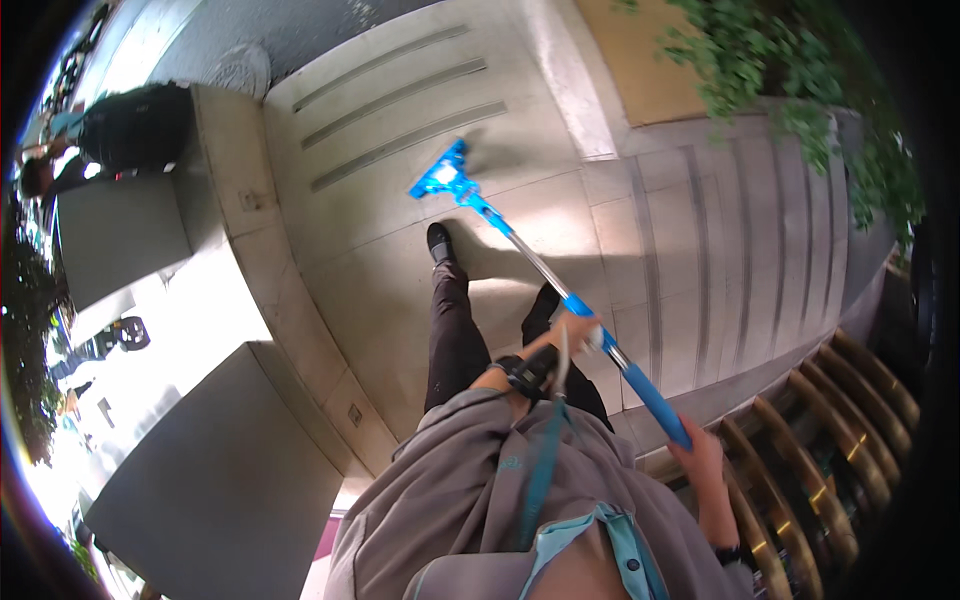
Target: Cleaning the exterior windows and metal frames of a hotel entrance using a squeegee on an extension pole.
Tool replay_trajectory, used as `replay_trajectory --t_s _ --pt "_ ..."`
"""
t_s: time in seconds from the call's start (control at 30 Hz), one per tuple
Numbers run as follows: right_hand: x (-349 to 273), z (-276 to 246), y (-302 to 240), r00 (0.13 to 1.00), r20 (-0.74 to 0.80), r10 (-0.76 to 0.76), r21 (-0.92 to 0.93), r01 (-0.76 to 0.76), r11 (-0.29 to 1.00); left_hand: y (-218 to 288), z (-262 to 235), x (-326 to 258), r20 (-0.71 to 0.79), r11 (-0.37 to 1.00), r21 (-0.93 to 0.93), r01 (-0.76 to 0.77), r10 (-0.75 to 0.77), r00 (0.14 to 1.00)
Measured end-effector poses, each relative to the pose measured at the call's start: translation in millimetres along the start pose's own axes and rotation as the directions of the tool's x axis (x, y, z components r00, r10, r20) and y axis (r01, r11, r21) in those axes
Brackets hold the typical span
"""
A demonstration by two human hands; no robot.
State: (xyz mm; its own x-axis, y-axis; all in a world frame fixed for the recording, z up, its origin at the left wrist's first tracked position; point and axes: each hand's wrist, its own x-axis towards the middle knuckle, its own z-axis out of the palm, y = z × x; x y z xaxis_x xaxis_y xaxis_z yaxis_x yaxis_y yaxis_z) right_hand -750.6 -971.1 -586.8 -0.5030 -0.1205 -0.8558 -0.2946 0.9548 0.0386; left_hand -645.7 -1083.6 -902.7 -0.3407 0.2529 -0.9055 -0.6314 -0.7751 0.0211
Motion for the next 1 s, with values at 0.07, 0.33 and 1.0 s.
replay_trajectory --t_s 0.07,0.33,1.0 --pt "-72 5 82 0.980 -0.029 0.195 0.117 -0.190 0.975 -42 103 -11 0.158 0.941 0.319 0.113 -0.171 0.973" --pt "-69 66 169 0.993 -0.073 0.088 0.324 -0.060 0.944 -67 180 23 -0.069 0.844 0.531 0.075 -0.044 0.997" --pt "470 -155 -309 0.982 -0.063 -0.177 0.361 0.188 0.913 357 -106 9 -0.271 0.995 0.095 -0.027 0.052 0.961"
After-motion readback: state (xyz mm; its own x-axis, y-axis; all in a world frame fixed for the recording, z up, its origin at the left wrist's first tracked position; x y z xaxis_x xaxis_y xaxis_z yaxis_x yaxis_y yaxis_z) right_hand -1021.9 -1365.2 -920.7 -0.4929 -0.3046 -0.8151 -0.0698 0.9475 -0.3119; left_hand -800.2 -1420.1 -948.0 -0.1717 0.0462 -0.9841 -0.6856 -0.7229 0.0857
